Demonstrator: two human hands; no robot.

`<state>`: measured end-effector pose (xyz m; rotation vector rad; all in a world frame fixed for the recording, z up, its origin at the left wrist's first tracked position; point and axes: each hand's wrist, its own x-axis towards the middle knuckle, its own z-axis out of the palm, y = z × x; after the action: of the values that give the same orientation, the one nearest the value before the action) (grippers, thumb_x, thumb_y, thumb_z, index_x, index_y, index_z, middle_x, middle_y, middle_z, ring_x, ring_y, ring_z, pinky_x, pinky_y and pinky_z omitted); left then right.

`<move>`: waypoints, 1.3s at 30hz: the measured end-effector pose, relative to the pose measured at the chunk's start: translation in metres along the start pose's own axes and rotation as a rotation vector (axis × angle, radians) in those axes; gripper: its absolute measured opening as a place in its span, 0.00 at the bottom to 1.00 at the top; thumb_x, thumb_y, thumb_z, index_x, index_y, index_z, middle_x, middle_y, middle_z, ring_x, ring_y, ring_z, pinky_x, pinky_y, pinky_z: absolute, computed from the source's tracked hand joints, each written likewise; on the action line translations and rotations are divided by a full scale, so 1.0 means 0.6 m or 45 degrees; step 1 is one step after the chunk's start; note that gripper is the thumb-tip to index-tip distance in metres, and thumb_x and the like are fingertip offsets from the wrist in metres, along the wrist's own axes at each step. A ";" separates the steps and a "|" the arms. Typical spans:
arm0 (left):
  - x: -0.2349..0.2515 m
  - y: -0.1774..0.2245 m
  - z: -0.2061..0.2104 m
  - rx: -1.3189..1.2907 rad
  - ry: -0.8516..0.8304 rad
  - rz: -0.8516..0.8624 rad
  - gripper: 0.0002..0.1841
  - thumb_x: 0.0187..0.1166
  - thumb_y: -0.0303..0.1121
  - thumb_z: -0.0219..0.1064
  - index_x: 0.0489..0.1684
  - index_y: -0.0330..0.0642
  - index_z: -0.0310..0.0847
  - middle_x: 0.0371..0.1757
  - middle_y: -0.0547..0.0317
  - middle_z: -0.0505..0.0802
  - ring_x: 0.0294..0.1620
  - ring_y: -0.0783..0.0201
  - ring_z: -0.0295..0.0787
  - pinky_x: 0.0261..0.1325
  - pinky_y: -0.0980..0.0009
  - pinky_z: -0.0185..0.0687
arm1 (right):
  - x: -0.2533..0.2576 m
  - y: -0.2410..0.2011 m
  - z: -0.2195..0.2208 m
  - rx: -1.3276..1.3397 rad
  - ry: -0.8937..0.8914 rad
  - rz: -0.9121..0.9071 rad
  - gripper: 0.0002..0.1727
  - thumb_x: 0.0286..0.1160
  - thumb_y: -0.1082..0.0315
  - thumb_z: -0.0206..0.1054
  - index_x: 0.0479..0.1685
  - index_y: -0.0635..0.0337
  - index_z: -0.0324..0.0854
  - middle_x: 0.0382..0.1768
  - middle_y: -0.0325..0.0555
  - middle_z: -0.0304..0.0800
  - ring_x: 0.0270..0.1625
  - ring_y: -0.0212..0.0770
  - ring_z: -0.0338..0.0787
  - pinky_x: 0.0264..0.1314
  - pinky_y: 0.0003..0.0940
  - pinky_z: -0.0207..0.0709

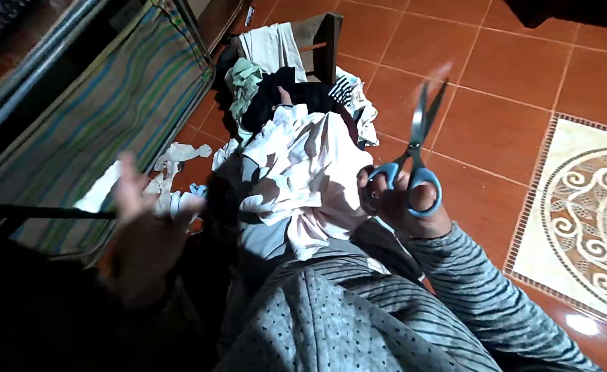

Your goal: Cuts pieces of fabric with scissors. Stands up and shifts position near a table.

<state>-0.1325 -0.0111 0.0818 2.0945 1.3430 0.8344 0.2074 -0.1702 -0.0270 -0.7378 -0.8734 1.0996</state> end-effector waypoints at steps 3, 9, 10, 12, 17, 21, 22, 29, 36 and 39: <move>-0.012 0.035 0.095 -0.003 -0.410 0.384 0.64 0.56 0.61 0.83 0.94 0.40 0.49 0.92 0.37 0.59 0.88 0.44 0.63 0.81 0.44 0.69 | 0.000 -0.004 -0.005 -0.053 0.086 -0.049 0.20 0.71 0.36 0.71 0.45 0.39 0.90 0.50 0.32 0.92 0.37 0.27 0.89 0.37 0.23 0.83; 0.011 0.033 0.087 -0.119 -0.277 0.492 0.12 0.84 0.41 0.65 0.52 0.48 0.93 0.44 0.67 0.95 0.39 0.78 0.89 0.45 0.76 0.87 | -0.016 -0.026 -0.031 -0.127 0.291 -0.120 0.19 0.71 0.38 0.71 0.45 0.41 0.90 0.50 0.33 0.93 0.36 0.28 0.89 0.37 0.24 0.84; 0.013 0.021 0.056 -0.266 -0.228 0.444 0.11 0.85 0.41 0.65 0.52 0.49 0.91 0.45 0.72 0.94 0.42 0.82 0.88 0.47 0.80 0.87 | -0.024 -0.031 -0.041 -0.133 0.328 -0.130 0.19 0.71 0.38 0.71 0.44 0.41 0.90 0.50 0.33 0.93 0.37 0.28 0.89 0.37 0.24 0.84; 0.013 -0.005 0.001 -0.531 -0.008 0.311 0.07 0.85 0.33 0.64 0.52 0.52 0.87 0.45 0.79 0.94 0.44 0.81 0.91 0.49 0.80 0.89 | -0.039 -0.038 -0.061 -0.141 0.429 -0.132 0.19 0.70 0.38 0.72 0.43 0.40 0.90 0.49 0.33 0.93 0.36 0.28 0.89 0.36 0.24 0.84; 0.013 -0.081 -0.064 -0.628 0.278 0.010 0.15 0.89 0.26 0.47 0.69 0.31 0.66 0.53 0.70 0.87 0.53 0.82 0.86 0.62 0.79 0.83 | -0.060 -0.031 -0.088 -0.083 0.615 -0.088 0.20 0.69 0.36 0.72 0.43 0.39 0.89 0.45 0.31 0.93 0.35 0.28 0.88 0.37 0.24 0.83; -0.003 -0.081 -0.024 -0.466 0.142 -0.218 0.13 0.84 0.25 0.49 0.56 0.39 0.79 0.39 0.79 0.90 0.40 0.85 0.87 0.48 0.81 0.86 | -0.055 -0.014 -0.078 -0.074 0.668 -0.034 0.19 0.65 0.38 0.75 0.41 0.40 0.88 0.44 0.32 0.94 0.34 0.27 0.88 0.35 0.23 0.82; -0.004 -0.092 -0.014 -0.440 0.089 -0.222 0.12 0.83 0.27 0.49 0.51 0.41 0.80 0.36 0.79 0.90 0.38 0.84 0.87 0.45 0.81 0.86 | -0.053 -0.011 -0.073 -0.089 0.664 -0.018 0.19 0.65 0.38 0.76 0.41 0.40 0.89 0.44 0.32 0.94 0.33 0.27 0.88 0.35 0.23 0.82; 0.005 -0.080 0.068 -0.265 0.093 -0.126 0.10 0.85 0.31 0.55 0.52 0.36 0.79 0.36 0.71 0.88 0.38 0.82 0.85 0.46 0.80 0.85 | -0.049 0.009 -0.060 -0.129 0.641 0.065 0.20 0.64 0.39 0.78 0.40 0.43 0.87 0.44 0.33 0.93 0.33 0.27 0.88 0.35 0.24 0.83; 0.037 -0.055 0.245 0.320 -0.406 0.118 0.46 0.57 0.48 0.88 0.82 0.44 0.74 0.70 0.31 0.82 0.64 0.32 0.84 0.60 0.32 0.81 | -0.045 0.026 -0.047 -0.101 0.650 0.104 0.20 0.65 0.42 0.79 0.42 0.46 0.86 0.43 0.36 0.93 0.33 0.29 0.88 0.36 0.24 0.84; 0.066 -0.065 0.262 0.294 -0.487 0.097 0.14 0.76 0.35 0.75 0.55 0.39 0.91 0.56 0.40 0.92 0.59 0.40 0.89 0.63 0.37 0.81 | -0.047 0.021 -0.045 -0.127 0.635 0.101 0.20 0.64 0.44 0.80 0.41 0.48 0.86 0.43 0.37 0.93 0.33 0.28 0.88 0.35 0.24 0.83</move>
<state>-0.0289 0.0260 -0.0436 2.3442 1.2014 0.2905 0.2202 -0.1956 -0.0567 -1.0801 -0.4774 0.8869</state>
